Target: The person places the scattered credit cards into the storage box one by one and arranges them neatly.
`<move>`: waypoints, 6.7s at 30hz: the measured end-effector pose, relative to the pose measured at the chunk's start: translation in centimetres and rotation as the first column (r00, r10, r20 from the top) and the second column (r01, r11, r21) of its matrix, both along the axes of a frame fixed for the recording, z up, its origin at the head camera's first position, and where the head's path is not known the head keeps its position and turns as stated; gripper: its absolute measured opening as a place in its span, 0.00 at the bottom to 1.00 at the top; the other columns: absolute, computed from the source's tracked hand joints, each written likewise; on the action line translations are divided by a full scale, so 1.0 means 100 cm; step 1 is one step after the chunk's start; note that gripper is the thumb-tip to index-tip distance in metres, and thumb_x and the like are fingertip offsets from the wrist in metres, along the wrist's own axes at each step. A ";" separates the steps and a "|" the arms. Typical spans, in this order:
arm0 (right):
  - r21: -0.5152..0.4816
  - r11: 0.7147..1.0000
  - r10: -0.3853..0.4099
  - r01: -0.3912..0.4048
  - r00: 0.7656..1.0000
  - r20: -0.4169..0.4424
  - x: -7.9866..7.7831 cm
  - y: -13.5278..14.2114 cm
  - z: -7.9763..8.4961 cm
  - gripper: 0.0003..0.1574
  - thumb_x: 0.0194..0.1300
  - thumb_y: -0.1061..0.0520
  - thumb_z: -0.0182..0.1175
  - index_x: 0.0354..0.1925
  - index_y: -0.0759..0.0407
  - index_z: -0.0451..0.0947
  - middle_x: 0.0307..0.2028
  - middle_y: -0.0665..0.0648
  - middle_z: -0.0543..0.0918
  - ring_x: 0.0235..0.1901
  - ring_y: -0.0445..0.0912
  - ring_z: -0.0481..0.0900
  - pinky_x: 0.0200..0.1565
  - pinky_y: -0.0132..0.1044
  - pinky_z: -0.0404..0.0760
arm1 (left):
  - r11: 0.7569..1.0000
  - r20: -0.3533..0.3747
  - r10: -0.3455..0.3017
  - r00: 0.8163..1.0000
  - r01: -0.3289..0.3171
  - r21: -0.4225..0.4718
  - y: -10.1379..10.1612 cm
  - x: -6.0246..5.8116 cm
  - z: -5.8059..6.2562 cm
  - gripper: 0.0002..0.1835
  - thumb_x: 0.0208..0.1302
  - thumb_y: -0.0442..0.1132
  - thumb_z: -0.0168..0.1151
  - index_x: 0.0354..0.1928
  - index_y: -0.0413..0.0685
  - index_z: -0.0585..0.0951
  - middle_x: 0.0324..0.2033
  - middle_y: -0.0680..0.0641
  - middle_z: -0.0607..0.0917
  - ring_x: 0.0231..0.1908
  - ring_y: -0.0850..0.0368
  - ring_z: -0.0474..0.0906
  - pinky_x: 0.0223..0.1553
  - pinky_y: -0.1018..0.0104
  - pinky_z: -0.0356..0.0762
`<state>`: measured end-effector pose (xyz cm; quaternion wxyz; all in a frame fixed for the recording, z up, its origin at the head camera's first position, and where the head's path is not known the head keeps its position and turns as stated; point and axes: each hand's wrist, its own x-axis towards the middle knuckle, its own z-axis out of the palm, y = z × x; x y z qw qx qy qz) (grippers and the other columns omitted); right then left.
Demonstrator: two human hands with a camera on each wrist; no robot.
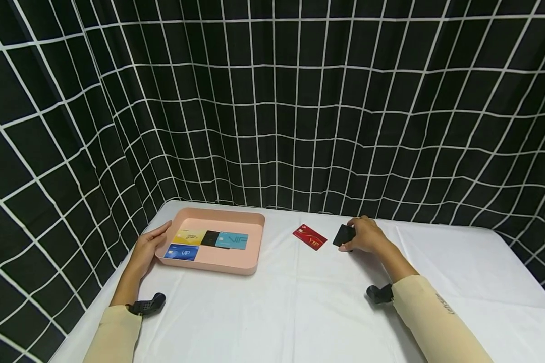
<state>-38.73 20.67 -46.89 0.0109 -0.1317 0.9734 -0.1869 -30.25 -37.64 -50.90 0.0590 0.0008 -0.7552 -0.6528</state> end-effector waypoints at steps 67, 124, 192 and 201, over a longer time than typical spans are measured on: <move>-0.613 0.748 -0.127 0.254 0.962 0.243 0.025 0.044 0.008 0.23 0.69 0.67 0.59 0.56 0.85 0.70 0.24 0.57 0.83 0.19 0.43 0.84 0.24 0.39 0.86 | 1.000 -0.005 0.014 1.000 -0.014 0.003 0.000 -0.001 0.000 0.25 0.79 0.31 0.44 0.74 0.37 0.64 0.75 0.41 0.62 0.78 0.49 0.49 0.76 0.55 0.48; -0.819 0.563 0.273 0.109 0.911 0.309 0.087 -0.061 0.038 0.24 0.65 0.70 0.63 0.56 0.82 0.71 0.30 0.51 0.88 0.26 0.42 0.86 0.32 0.34 0.86 | 1.000 0.015 0.011 1.000 -0.010 -0.022 0.000 -0.001 0.000 0.25 0.79 0.32 0.43 0.75 0.38 0.63 0.76 0.42 0.60 0.78 0.48 0.47 0.77 0.51 0.45; -0.881 0.388 0.369 0.271 0.830 0.418 0.111 -0.174 0.048 0.25 0.64 0.72 0.62 0.59 0.78 0.74 0.39 0.63 0.87 0.25 0.42 0.86 0.32 0.32 0.86 | 1.000 -0.008 0.009 1.000 -0.009 -0.028 -0.003 -0.003 -0.002 0.25 0.79 0.31 0.42 0.75 0.38 0.64 0.76 0.42 0.61 0.78 0.47 0.47 0.76 0.50 0.46; -0.867 0.413 0.337 0.278 0.838 0.429 0.104 -0.196 0.051 0.22 0.64 0.72 0.62 0.56 0.77 0.76 0.39 0.63 0.87 0.24 0.43 0.86 0.33 0.33 0.87 | 1.000 0.002 0.014 1.000 -0.014 -0.007 -0.002 -0.004 -0.004 0.25 0.79 0.31 0.42 0.75 0.37 0.64 0.76 0.41 0.61 0.78 0.47 0.48 0.76 0.51 0.47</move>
